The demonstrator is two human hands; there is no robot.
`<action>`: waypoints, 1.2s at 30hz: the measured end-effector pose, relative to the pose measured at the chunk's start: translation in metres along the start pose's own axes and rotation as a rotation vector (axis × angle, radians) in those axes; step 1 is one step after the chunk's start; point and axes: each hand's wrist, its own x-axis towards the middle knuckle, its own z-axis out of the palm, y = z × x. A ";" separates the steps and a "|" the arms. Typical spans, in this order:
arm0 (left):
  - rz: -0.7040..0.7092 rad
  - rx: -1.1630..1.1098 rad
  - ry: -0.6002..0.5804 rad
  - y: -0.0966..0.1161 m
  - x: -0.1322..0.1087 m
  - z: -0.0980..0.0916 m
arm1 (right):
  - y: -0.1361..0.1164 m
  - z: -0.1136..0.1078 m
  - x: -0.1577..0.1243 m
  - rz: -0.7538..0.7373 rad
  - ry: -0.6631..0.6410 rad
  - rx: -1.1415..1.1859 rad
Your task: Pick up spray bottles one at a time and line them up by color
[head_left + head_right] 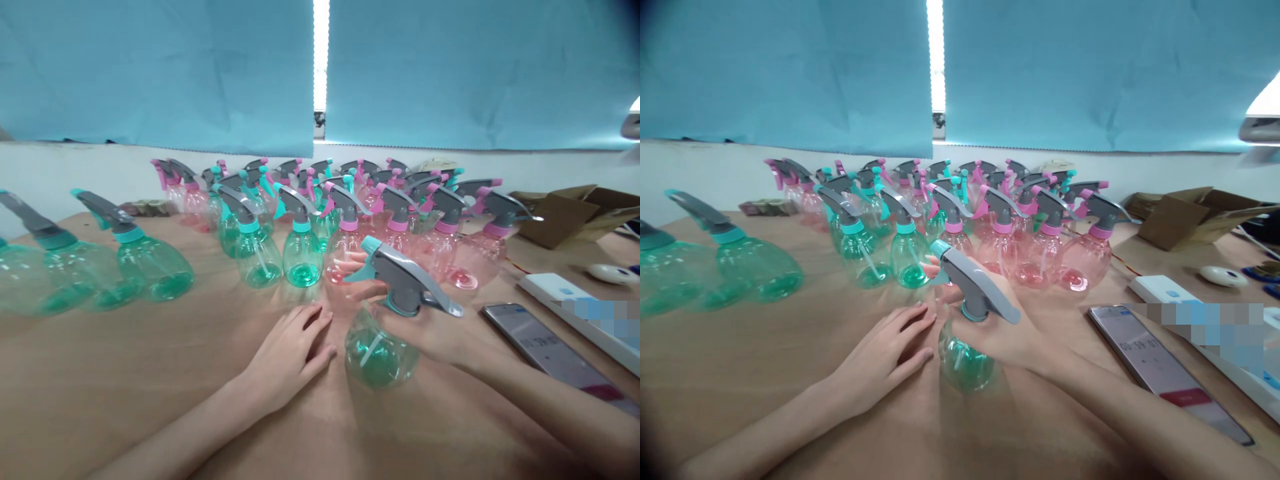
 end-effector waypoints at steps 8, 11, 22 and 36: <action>0.002 0.009 -0.008 -0.001 0.001 0.001 | -0.003 -0.001 0.001 -0.069 0.022 -0.074; 0.004 0.013 -0.011 -0.001 0.000 0.001 | -0.004 -0.002 0.001 -0.063 0.022 -0.088; 0.001 0.026 -0.025 0.000 0.000 0.000 | 0.003 -0.001 0.001 -0.127 0.022 -0.144; -0.002 0.025 -0.014 0.001 0.001 -0.001 | -0.002 -0.001 0.001 -0.079 0.038 -0.144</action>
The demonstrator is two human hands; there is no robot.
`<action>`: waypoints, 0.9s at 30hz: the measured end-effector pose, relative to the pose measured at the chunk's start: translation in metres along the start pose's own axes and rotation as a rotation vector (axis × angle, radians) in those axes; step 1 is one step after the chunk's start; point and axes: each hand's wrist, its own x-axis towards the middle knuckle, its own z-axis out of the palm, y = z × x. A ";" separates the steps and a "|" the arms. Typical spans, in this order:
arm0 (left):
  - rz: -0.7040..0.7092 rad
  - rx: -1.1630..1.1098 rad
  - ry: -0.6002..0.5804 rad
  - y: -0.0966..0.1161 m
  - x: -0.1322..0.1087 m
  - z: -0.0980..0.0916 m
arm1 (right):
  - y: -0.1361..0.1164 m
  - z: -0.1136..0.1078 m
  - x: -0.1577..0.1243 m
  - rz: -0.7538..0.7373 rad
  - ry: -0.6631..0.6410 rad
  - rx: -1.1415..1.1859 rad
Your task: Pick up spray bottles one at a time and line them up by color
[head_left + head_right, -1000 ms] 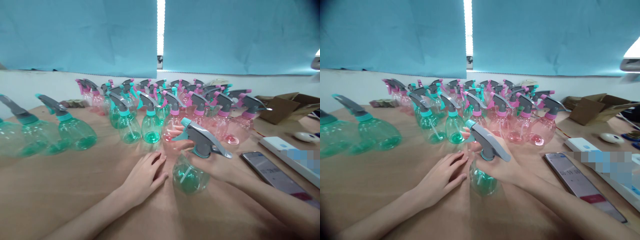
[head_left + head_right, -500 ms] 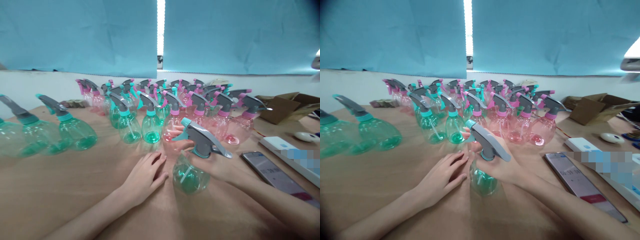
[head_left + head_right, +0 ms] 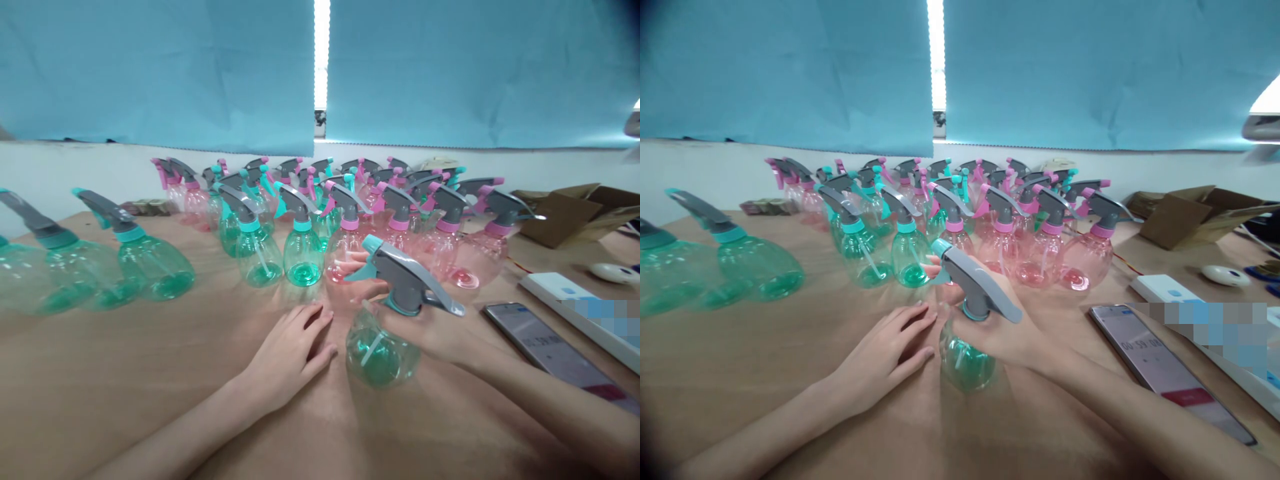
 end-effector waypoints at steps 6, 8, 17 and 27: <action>0.002 0.010 -0.010 0.000 0.000 0.000 | -0.001 0.001 0.001 0.048 -0.015 0.089; 0.002 0.009 -0.014 -0.001 0.000 0.001 | -0.001 0.001 0.001 0.069 -0.012 0.072; 0.008 0.003 0.009 -0.001 0.000 0.002 | 0.001 0.001 0.000 0.104 0.000 -0.028; -0.005 -0.011 0.006 -0.001 0.000 0.002 | -0.005 -0.002 0.000 0.135 0.004 0.031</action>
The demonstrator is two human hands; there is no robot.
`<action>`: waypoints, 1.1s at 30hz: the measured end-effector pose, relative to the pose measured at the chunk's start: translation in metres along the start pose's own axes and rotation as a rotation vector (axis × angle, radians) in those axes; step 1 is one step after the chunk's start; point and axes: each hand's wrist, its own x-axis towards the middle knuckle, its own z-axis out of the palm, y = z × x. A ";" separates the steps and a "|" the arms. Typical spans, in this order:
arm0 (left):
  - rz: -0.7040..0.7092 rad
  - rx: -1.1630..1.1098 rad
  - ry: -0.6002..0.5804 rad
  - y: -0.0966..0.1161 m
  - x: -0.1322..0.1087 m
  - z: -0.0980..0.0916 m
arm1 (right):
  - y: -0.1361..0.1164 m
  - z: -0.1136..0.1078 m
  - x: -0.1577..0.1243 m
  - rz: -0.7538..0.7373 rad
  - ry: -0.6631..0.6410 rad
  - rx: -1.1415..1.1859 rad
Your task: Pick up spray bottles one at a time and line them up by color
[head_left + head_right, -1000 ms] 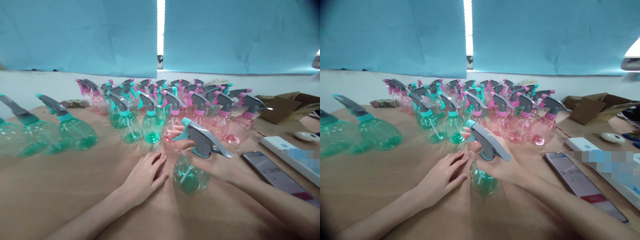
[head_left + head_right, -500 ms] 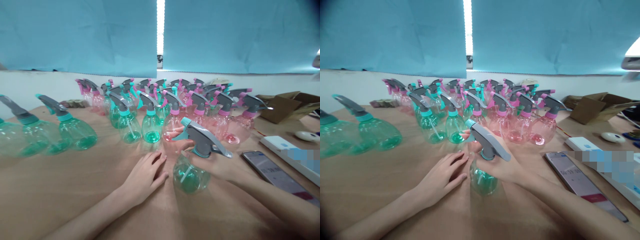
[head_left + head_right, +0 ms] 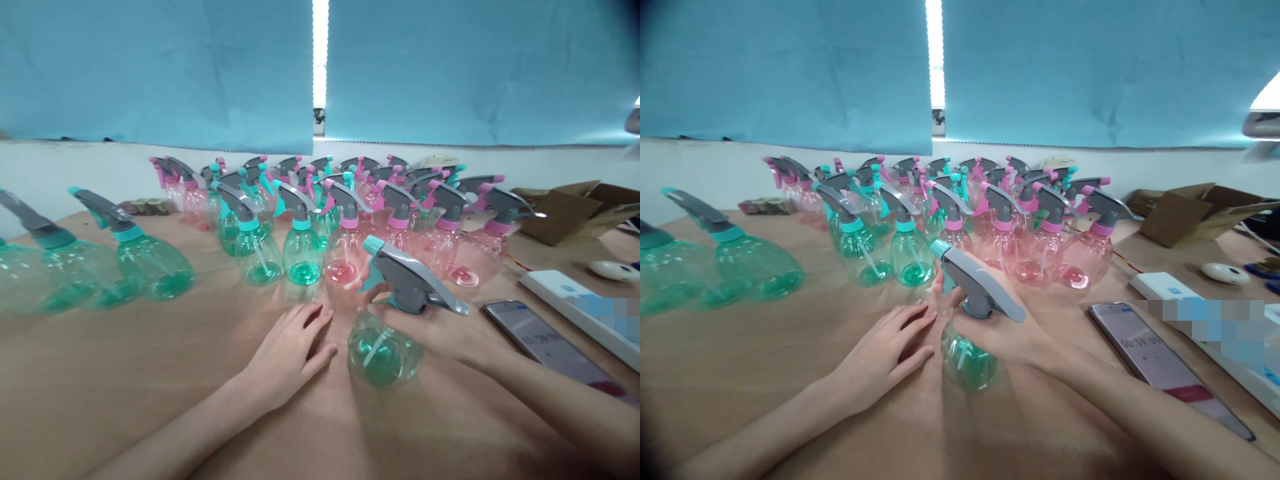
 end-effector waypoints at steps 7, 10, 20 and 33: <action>0.000 0.007 -0.003 0.000 0.001 0.000 | -0.007 -0.002 0.002 -0.022 0.041 -0.017; 0.001 0.008 -0.009 0.001 0.001 -0.001 | -0.005 -0.002 0.002 -0.023 -0.030 -0.011; 0.003 0.013 -0.023 0.001 0.000 -0.001 | 0.010 0.005 -0.003 -0.003 -0.004 0.126; 0.007 0.001 0.000 0.000 0.000 0.000 | 0.013 0.007 -0.003 -0.023 0.012 0.110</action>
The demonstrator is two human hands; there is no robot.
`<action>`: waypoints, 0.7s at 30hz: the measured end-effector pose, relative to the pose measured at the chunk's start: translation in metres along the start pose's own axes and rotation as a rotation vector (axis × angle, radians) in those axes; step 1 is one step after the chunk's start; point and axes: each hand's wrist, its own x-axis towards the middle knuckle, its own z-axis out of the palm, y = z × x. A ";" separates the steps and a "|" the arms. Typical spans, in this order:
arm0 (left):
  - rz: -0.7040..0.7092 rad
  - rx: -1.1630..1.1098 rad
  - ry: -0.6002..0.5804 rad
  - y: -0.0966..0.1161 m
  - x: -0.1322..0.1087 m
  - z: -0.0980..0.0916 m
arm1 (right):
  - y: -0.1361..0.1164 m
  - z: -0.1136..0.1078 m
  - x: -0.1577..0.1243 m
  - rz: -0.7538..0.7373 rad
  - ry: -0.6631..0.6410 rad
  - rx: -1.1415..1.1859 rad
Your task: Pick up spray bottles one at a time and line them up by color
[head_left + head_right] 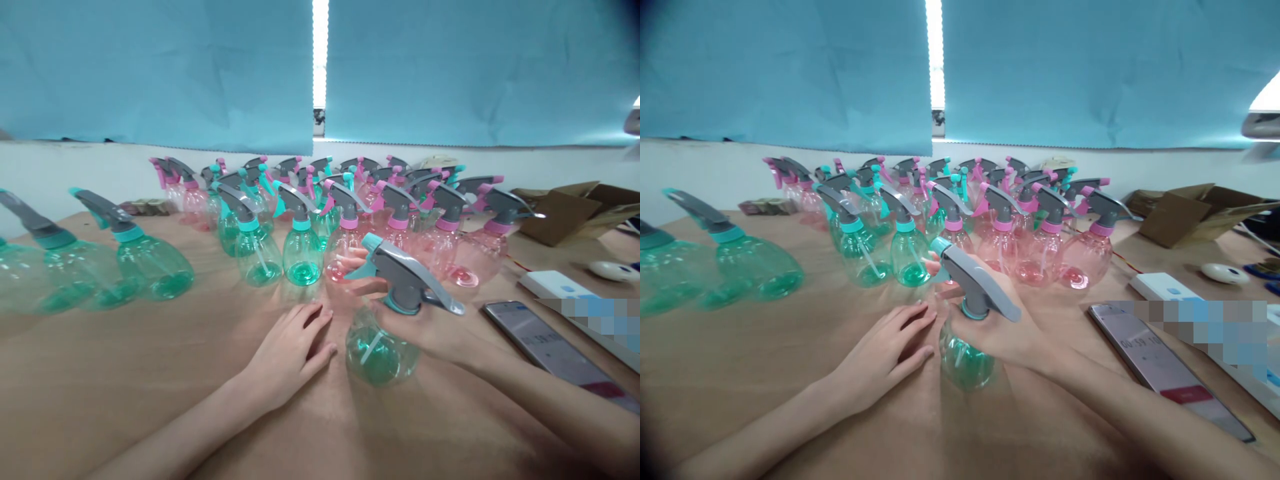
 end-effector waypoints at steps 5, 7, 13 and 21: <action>-0.004 0.010 -0.010 0.000 0.001 0.000 | -0.003 -0.001 0.000 -0.024 0.013 -0.073; -0.002 0.010 -0.009 0.000 0.001 -0.001 | -0.005 -0.002 0.001 -0.001 -0.001 -0.104; 0.001 0.005 -0.005 0.000 0.000 -0.001 | -0.001 0.000 0.000 0.007 -0.007 0.072; 0.000 0.010 -0.009 0.000 0.000 -0.001 | -0.002 0.000 0.000 0.028 -0.012 0.066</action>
